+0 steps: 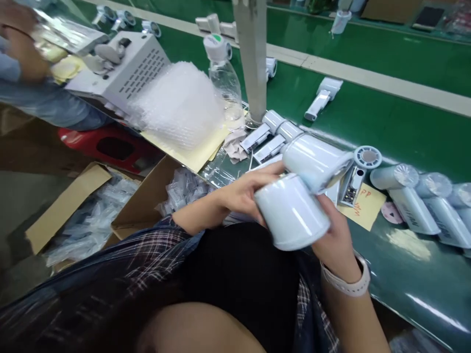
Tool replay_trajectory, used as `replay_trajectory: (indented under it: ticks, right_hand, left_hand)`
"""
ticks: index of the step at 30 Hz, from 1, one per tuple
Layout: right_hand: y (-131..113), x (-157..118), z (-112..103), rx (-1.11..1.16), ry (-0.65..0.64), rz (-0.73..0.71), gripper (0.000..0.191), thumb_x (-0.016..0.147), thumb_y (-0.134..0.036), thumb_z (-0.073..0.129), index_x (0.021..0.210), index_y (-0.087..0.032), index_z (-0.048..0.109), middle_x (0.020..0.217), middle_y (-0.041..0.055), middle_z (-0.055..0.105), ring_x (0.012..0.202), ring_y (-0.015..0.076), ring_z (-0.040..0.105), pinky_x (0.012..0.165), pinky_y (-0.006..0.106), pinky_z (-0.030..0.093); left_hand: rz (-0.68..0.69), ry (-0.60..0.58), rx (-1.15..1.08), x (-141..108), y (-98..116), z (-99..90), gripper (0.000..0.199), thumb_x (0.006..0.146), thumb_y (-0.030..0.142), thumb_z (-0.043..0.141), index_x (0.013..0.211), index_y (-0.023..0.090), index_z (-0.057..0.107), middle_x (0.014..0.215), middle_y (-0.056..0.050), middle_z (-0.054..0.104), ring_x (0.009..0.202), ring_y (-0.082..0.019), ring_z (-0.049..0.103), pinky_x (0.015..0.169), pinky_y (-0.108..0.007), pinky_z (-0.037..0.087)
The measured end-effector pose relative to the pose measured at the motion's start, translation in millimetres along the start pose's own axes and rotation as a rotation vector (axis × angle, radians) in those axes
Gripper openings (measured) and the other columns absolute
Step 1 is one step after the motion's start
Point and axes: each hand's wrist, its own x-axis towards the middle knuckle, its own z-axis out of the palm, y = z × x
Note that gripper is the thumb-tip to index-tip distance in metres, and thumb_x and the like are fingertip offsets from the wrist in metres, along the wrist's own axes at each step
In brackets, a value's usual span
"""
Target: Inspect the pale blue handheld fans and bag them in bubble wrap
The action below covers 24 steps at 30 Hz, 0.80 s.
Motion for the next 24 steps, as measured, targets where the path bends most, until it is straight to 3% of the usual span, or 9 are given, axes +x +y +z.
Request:
replay_trajectory:
  ticks: [5,7,11,14,17,20,24]
  right_hand:
    - [-3,-2,-4,0.253,0.163,0.120,0.051,0.077,-0.051,0.097,0.117,-0.029,0.075,0.108,0.0059,0.072,0.090,0.0258,0.070,0.077,0.045,0.066]
    - [0,-3,-5,0.326,0.198,0.174,0.053,0.076,-0.053,0.095,0.117,-0.029,0.074,0.105,0.0052,0.073,0.085,0.0252,0.069,0.072,0.044,0.064]
    - [10,-9,-10,0.395,0.255,0.210,0.059,0.073,-0.046,0.096,0.123,-0.028,0.071,0.103,0.0044,0.076,0.078,0.0222,0.069,0.062,0.035,0.058]
    - [14,-14,-10,0.398,0.204,0.229,0.044,0.079,-0.047,0.088,0.113,-0.023,0.074,0.098,0.0054,0.076,0.069,0.0194,0.065,0.057,0.034,0.056]
    - [16,-18,-6,0.443,0.144,0.217,0.033,0.084,-0.045,0.080,0.107,-0.022,0.076,0.097,0.0073,0.078,0.070,0.0225,0.070,0.065,0.042,0.063]
    - [14,-19,-3,0.475,0.098,0.191,0.034,0.086,-0.047,0.081,0.109,-0.022,0.075,0.099,0.0089,0.079,0.076,0.0267,0.075,0.074,0.048,0.066]
    - [9,-18,-1,0.458,0.110,0.179,0.038,0.085,-0.049,0.084,0.111,-0.024,0.074,0.101,0.0079,0.078,0.076,0.0256,0.073,0.069,0.043,0.066]
  left_hand:
    - [-0.095,0.179,-0.275,1,-20,8.9,0.078,0.086,0.086,0.070,0.128,0.021,0.065,0.118,-0.013,0.073,0.106,-0.027,0.074,0.101,-0.047,0.062]
    - [-0.111,0.141,-0.338,4,-22,19.9,0.081,0.082,0.079,0.079,0.136,0.022,0.057,0.117,-0.011,0.071,0.103,-0.026,0.074,0.097,-0.044,0.062]
    - [-0.158,0.052,-0.349,8,-14,37.7,0.082,0.072,0.046,0.096,0.135,0.023,0.049,0.107,-0.005,0.066,0.092,-0.021,0.071,0.087,-0.036,0.060]
    - [-0.184,0.036,-0.353,10,-7,43.0,0.080,0.072,0.045,0.097,0.130,0.023,0.046,0.102,-0.003,0.065,0.087,-0.019,0.068,0.082,-0.035,0.058]
    - [-0.190,0.029,-0.342,10,-4,42.9,0.081,0.070,0.043,0.098,0.127,0.024,0.044,0.103,-0.003,0.064,0.092,-0.020,0.068,0.085,-0.036,0.057]
    - [-0.202,-0.002,-0.322,8,-3,39.3,0.075,0.071,0.043,0.097,0.123,0.023,0.046,0.104,-0.004,0.066,0.095,-0.022,0.070,0.089,-0.038,0.058]
    - [-0.199,-0.005,-0.300,4,-4,32.1,0.073,0.072,0.041,0.098,0.120,0.023,0.046,0.101,-0.003,0.067,0.090,-0.021,0.070,0.084,-0.036,0.057]
